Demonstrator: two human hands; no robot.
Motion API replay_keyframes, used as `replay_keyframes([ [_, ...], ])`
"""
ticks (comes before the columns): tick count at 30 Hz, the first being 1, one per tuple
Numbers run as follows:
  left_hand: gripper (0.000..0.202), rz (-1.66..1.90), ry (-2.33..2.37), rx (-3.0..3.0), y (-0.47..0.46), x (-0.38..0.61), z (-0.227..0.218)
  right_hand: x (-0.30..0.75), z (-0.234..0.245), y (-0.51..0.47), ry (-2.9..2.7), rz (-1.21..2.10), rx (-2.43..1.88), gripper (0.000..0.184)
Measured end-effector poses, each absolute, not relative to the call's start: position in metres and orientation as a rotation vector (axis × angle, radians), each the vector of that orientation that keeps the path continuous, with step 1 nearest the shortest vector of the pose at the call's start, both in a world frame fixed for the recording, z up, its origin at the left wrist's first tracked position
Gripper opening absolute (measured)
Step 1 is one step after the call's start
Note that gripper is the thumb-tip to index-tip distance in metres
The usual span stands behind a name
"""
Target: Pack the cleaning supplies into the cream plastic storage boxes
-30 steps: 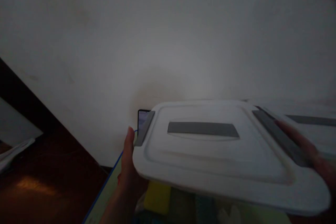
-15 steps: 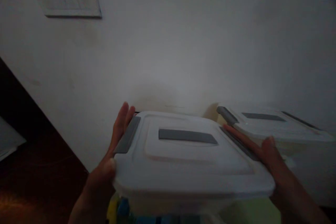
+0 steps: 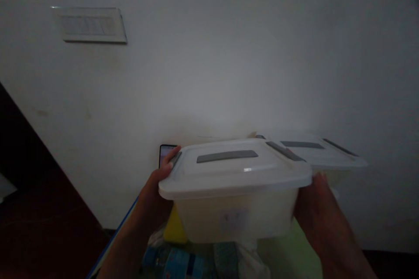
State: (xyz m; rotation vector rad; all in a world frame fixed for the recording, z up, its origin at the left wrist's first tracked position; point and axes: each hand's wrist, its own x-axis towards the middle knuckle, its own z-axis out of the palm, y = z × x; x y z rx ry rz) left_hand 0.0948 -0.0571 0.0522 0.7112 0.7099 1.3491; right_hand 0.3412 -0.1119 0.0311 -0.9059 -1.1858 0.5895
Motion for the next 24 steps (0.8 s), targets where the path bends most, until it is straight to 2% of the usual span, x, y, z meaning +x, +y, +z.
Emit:
replay_keyframes([
  [3, 0.058, 1.302, 0.690, 0.806, -0.059, 0.089, 0.052, 0.339, 0.041, -0.113, -1.037, 0.741, -0.856, 0.041],
  [8, 0.059, 1.391, 0.794, 1.031, -0.054, 0.077, 0.047, 0.342, 0.051, -0.118, -0.945, 0.780, -0.872, 0.031],
  [15, 0.063, 1.394, 0.878, 1.013, -0.051, 0.084, 0.047, 0.338, 0.047, -0.106, -0.849, 0.974, -1.029, 0.049],
  [19, 0.062, 1.359, 0.897, 0.990, -0.053, 0.085, 0.053, 0.335, 0.048, -0.102, -0.810, 0.969, -1.068, 0.056],
  [24, 0.060, 1.383, 0.959, 0.965, -0.061, 0.085, 0.063, 0.344, 0.041, -0.097, -1.005, 0.848, -1.238, 0.051],
])
